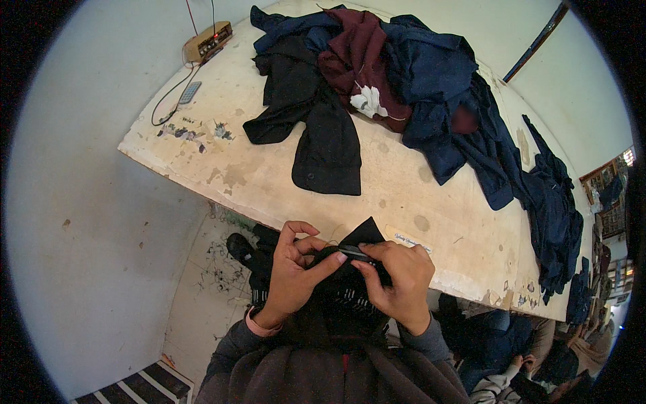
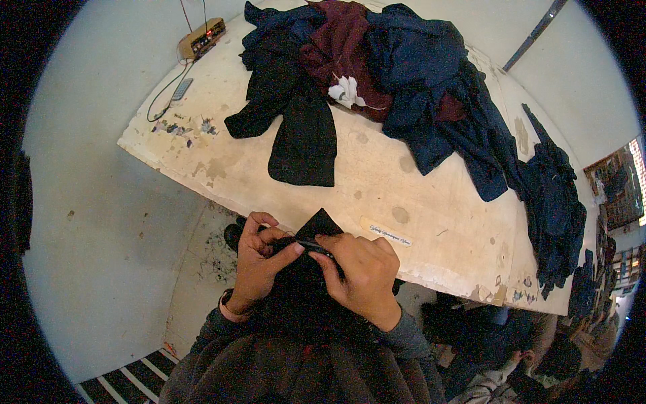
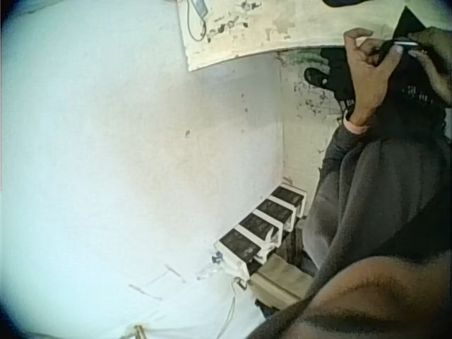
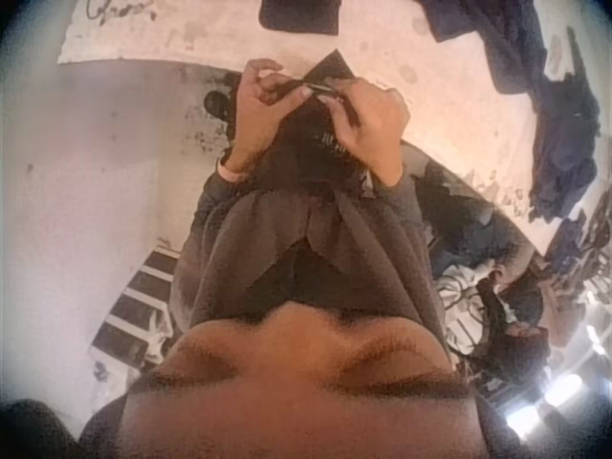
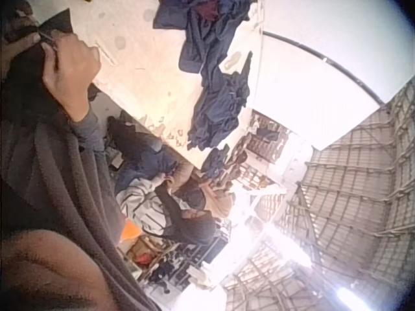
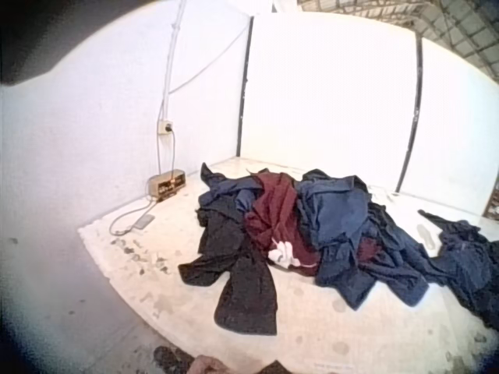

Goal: The person uses a small blade tool to trim loose threads and small fabric bits from a black garment on a work table. They repeatedly lift, turn, and reposition the garment to access different areas, then place it back on the table among other clothes.

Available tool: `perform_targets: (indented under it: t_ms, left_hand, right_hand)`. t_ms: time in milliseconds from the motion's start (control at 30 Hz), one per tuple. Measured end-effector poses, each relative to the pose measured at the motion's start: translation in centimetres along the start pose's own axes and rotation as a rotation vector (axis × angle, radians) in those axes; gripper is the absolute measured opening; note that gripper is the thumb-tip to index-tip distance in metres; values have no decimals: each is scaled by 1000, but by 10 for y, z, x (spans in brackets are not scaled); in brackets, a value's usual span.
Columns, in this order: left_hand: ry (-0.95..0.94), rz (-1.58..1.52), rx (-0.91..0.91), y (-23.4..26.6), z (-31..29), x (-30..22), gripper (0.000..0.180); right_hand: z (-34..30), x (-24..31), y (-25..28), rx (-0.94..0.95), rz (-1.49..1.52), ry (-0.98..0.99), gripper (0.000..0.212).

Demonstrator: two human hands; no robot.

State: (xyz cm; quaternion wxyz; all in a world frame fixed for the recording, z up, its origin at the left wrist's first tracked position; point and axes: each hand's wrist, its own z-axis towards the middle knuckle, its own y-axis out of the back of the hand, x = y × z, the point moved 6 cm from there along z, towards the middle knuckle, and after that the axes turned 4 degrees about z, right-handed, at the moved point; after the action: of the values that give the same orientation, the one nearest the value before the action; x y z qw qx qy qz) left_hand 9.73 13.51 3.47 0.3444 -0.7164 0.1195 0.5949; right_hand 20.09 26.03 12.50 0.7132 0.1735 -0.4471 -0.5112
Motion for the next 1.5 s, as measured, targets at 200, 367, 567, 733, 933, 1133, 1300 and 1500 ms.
perform_targets:
  t_ms: [200,367,567,733,933,1133,1300,1500]
  left_hand:
    - [-32,25,-14,1,-1,-6,47]
    - [-575,786,137,-5,-9,-32,51]
    - [-800,267,322,-9,-15,-28,35]
    - [-793,49,293,-2,-16,-15,48]
    - [-802,33,319,-4,-15,-16,43]
    - [-812,3,291,-1,-16,-14,41]
    - [-871,-54,275,-1,-15,-13,41]
    - [-908,-22,237,-1,-16,-10,42]
  right_hand:
    - [-1,-3,-4,21,22,26,20]
    - [-9,-32,28,4,531,-305,23]
    - [4,-38,12,464,729,-336,26]
    - [-4,-25,-1,538,858,-416,22]
    - [-9,-25,-8,480,835,-414,23]
    - [-13,-28,-12,453,925,-473,19]
    - [-20,-27,-20,458,1002,-469,18]
    - [-23,-26,-25,420,1041,-501,17]
